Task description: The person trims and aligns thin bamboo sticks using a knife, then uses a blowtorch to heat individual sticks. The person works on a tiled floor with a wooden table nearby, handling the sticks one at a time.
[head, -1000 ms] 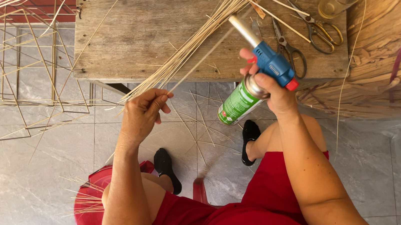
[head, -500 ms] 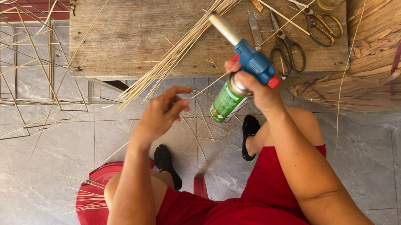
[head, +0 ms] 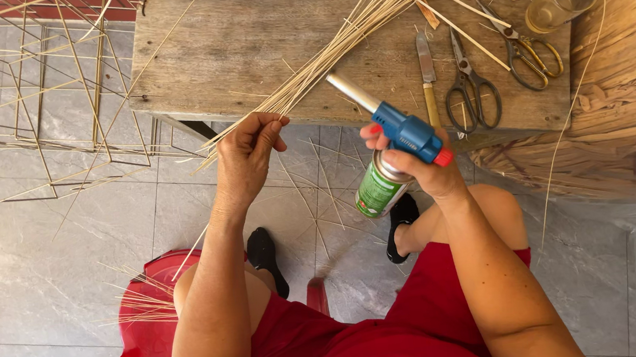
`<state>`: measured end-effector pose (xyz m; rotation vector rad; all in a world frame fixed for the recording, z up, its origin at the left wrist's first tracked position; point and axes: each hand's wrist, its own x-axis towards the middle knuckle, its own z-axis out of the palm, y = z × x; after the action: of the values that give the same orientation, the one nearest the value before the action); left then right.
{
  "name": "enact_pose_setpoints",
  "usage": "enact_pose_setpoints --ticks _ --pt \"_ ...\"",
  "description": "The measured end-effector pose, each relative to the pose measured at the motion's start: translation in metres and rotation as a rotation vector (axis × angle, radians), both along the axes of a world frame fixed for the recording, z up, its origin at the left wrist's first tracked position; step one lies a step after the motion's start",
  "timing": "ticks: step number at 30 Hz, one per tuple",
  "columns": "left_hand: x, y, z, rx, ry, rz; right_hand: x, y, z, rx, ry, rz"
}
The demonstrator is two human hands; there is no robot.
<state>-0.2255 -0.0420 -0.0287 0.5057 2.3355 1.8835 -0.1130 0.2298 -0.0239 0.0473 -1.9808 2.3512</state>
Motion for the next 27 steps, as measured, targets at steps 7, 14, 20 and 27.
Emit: enact_pose_setpoints --ticks 7,14,20,27 --pt "0.003 0.0 0.006 -0.093 -0.02 0.0 0.004 -0.004 -0.003 0.055 -0.019 0.004" --pt "0.005 -0.002 0.008 -0.106 -0.062 -0.019 -0.006 0.01 -0.003 -0.076 0.083 -0.202" --pt "0.005 -0.004 0.007 -0.082 -0.034 -0.027 0.001 0.005 -0.004 0.012 -0.028 -0.105" --pt "0.005 -0.006 0.009 -0.142 -0.093 -0.016 0.003 0.0 -0.007 0.022 -0.054 -0.024"
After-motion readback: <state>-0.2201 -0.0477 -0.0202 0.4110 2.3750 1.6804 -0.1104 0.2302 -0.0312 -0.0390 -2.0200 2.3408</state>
